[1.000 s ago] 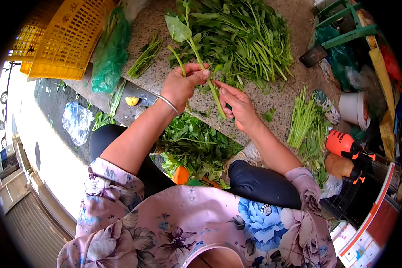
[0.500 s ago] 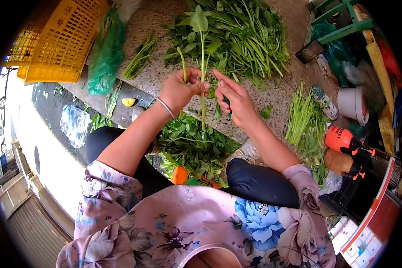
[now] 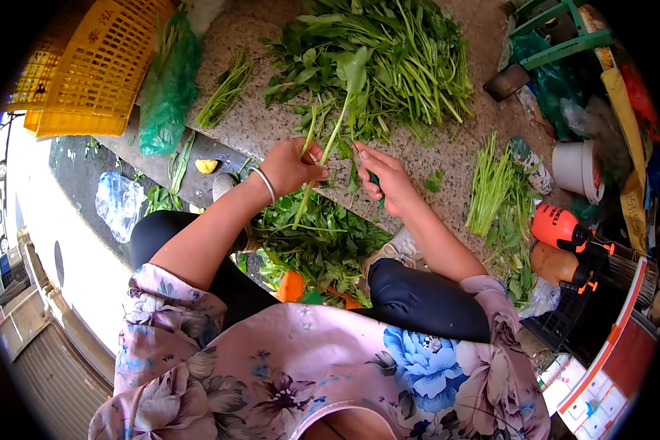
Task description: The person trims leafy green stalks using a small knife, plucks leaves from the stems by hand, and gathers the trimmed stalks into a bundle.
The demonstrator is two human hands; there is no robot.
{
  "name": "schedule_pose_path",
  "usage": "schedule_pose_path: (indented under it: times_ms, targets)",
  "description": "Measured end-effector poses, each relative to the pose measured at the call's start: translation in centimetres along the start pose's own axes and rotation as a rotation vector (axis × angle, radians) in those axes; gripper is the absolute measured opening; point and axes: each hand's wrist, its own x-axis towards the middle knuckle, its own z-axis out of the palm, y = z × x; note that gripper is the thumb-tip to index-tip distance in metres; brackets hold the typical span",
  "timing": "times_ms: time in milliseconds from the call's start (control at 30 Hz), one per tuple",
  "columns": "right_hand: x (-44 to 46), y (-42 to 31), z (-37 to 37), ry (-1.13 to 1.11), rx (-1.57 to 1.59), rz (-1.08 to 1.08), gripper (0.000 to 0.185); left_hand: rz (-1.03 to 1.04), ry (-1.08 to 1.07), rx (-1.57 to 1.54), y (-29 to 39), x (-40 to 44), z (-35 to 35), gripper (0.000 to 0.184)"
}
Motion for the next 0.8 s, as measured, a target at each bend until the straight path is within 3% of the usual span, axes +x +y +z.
schedule_pose_path:
  times_ms: [67, 133, 233, 300, 333, 367, 467, 500, 567, 600, 633, 700, 767, 800]
  targets:
    - [-0.2, -0.1, -0.4, -0.199, 0.157, -0.078, 0.048, 0.005, 0.005, 0.155, 0.0, -0.6, -0.1, 0.022]
    - [0.3, -0.7, -0.5, -0.226, 0.231, -0.06, 0.047, 0.007, -0.003, 0.421, -0.5, -0.6, 0.0, 0.028]
    - [0.9, -1.2, -0.7, -0.232, 0.337, -0.053, 0.034, 0.05, -0.054, 0.556, -0.5, -1.2, 0.1, 0.025]
    - [0.9, -1.7, -0.9, -0.187, 0.21, 0.009, 0.034, 0.049, -0.076, 0.583, -0.1, -1.3, 0.0, 0.025]
    - [1.1, -1.4, -1.0, -0.146, 0.193, 0.027, 0.023, 0.059, -0.091, 0.632, -0.1, -1.4, 0.0, 0.025]
    - [1.4, -0.8, -1.5, -0.144, 0.188, 0.025, 0.023, 0.066, -0.107, 0.682, -0.2, -1.5, -0.1, 0.025]
    - [3.4, 2.3, -4.4, 0.048, -0.528, 0.051, 0.036, 0.06, -0.201, 0.799, -0.8, -1.5, -1.1, 0.025]
    - [2.9, 1.8, -4.5, 0.052, -0.533, 0.045, 0.036, 0.061, -0.268, 0.873, -1.0, -1.6, -1.5, 0.024]
    - [1.2, 0.6, -4.3, -0.162, -1.238, 0.25, 0.042, 0.063, -0.281, 0.856, -1.1, -1.6, -2.3, 0.025]
    - [0.5, 1.5, -4.8, -0.176, -1.454, -0.068, 0.05, 0.028, -0.174, 0.76, -1.1, -1.6, -2.4, 0.025]
    - [0.9, 1.3, -5.7, -0.176, -1.459, -0.068, 0.05, -0.008, -0.069, 0.663, -1.1, -1.5, -2.6, 0.025]
    - [2.7, -0.2, -6.6, 0.185, -1.241, -0.337, 0.051, 0.037, -0.008, 0.596, -1.3, -1.0, -2.8, 0.023]
    - [1.9, -7.8, -3.9, 0.398, -1.144, -0.199, 0.048, -0.083, 0.113, 0.025, -1.3, -0.6, -2.7, 0.021]
    - [4.1, -8.3, -5.3, 0.564, -1.232, -0.404, 0.045, -0.103, 0.136, -0.107, -1.1, -0.5, -2.4, 0.018]
